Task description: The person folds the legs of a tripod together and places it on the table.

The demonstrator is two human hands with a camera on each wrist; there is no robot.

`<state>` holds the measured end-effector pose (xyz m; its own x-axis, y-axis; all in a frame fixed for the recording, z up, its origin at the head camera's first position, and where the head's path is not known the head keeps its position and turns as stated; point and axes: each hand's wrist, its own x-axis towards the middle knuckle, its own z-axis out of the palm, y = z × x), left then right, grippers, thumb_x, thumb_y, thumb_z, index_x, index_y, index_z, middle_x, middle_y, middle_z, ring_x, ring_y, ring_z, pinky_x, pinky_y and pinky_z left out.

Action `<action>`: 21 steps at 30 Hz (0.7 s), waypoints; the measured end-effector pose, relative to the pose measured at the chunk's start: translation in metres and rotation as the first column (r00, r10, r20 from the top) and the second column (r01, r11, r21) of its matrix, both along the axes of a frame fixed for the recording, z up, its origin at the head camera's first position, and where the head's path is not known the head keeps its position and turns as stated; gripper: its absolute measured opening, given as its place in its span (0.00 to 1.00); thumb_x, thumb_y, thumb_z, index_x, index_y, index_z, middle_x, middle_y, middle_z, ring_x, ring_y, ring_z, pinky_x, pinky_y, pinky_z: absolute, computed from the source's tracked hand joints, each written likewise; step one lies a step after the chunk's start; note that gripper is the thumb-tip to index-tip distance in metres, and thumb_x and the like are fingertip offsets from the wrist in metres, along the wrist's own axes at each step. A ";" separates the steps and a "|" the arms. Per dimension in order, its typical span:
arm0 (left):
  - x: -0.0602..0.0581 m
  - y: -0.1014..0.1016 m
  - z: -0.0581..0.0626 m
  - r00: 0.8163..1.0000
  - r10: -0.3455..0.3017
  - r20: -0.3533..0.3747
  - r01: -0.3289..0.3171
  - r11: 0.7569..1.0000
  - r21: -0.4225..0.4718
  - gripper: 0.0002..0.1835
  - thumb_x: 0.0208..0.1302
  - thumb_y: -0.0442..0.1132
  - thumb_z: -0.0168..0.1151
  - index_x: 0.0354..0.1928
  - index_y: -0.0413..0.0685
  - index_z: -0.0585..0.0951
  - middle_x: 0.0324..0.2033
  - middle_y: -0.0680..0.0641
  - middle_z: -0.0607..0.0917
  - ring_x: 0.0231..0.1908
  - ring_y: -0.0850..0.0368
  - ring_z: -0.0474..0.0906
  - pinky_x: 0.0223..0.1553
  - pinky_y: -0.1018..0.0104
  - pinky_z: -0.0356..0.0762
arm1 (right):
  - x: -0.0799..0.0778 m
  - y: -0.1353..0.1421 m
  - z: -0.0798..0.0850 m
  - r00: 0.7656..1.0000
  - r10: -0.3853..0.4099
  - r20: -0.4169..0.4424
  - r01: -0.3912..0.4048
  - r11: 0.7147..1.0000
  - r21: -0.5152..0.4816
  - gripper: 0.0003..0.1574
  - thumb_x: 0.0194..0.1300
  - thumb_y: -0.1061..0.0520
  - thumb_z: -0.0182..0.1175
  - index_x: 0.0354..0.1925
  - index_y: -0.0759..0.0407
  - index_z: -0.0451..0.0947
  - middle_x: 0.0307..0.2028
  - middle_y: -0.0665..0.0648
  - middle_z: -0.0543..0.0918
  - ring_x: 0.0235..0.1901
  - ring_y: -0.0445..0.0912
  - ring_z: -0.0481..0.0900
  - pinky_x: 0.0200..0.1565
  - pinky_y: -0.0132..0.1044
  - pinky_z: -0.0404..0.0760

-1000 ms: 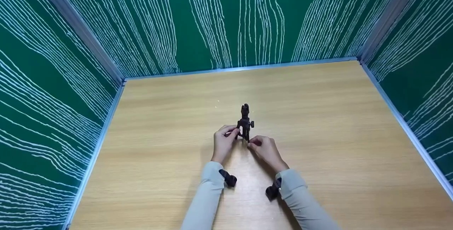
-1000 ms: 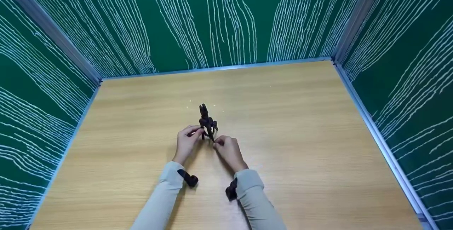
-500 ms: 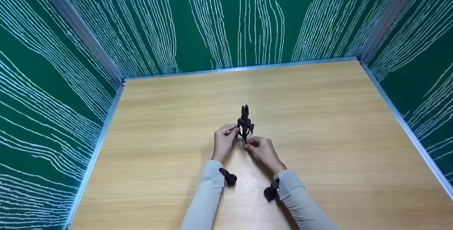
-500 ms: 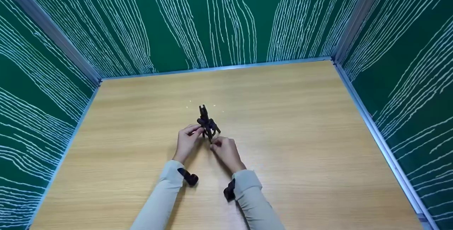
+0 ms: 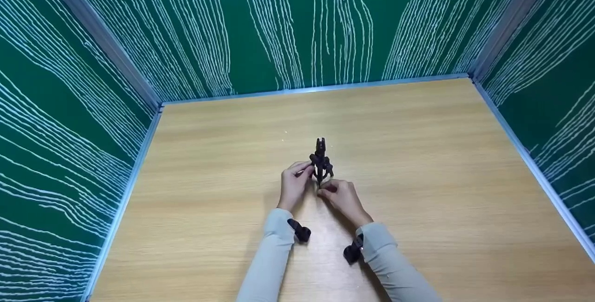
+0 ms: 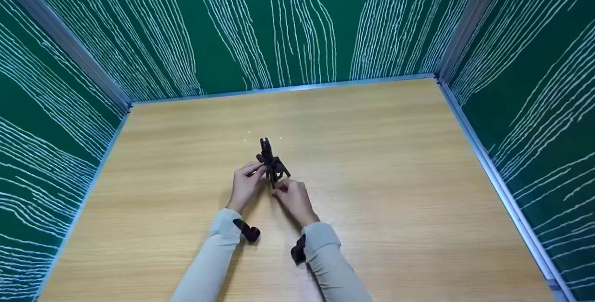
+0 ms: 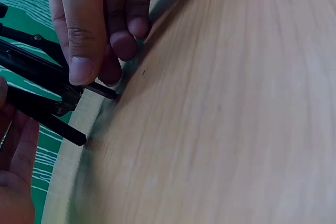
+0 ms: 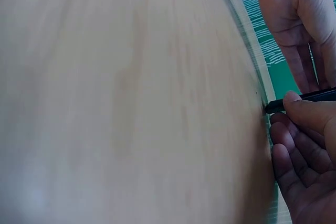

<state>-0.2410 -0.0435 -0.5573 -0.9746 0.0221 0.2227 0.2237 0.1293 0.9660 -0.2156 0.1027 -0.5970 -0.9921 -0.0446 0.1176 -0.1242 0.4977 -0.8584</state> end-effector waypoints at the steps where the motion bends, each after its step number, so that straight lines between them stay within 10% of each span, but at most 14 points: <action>1: 0.000 0.000 0.000 1.000 -0.002 -0.003 0.002 1.000 -0.001 0.11 0.61 0.27 0.62 0.45 0.29 0.82 0.42 0.34 0.85 0.45 0.44 0.83 0.47 0.71 0.81 | 0.000 0.000 0.000 1.000 -0.001 -0.007 0.001 1.000 0.001 0.04 0.53 0.60 0.71 0.29 0.59 0.85 0.29 0.56 0.88 0.33 0.51 0.84 0.43 0.45 0.81; 11: -0.005 -0.001 -0.001 0.999 -0.039 -0.007 0.039 0.999 0.023 0.11 0.62 0.27 0.61 0.45 0.30 0.83 0.42 0.33 0.85 0.36 0.66 0.80 0.39 0.72 0.82 | -0.001 -0.006 0.000 0.999 -0.006 -0.032 0.006 1.000 0.021 0.05 0.53 0.60 0.71 0.29 0.61 0.85 0.29 0.58 0.88 0.35 0.53 0.85 0.44 0.47 0.80; 21: -0.005 -0.001 0.003 0.999 -0.035 0.023 0.035 0.999 -0.009 0.11 0.61 0.28 0.62 0.45 0.31 0.83 0.43 0.35 0.85 0.42 0.50 0.83 0.41 0.72 0.82 | -0.003 -0.011 -0.001 0.999 -0.017 -0.030 0.017 1.000 0.004 0.04 0.54 0.62 0.69 0.30 0.62 0.85 0.30 0.58 0.88 0.34 0.53 0.85 0.44 0.45 0.82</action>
<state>-0.2462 -0.0443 -0.5542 -0.9780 0.0582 0.2004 0.2065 0.1313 0.9696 -0.2181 0.0916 -0.5979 -0.9887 -0.0288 0.1469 -0.1413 0.5034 -0.8524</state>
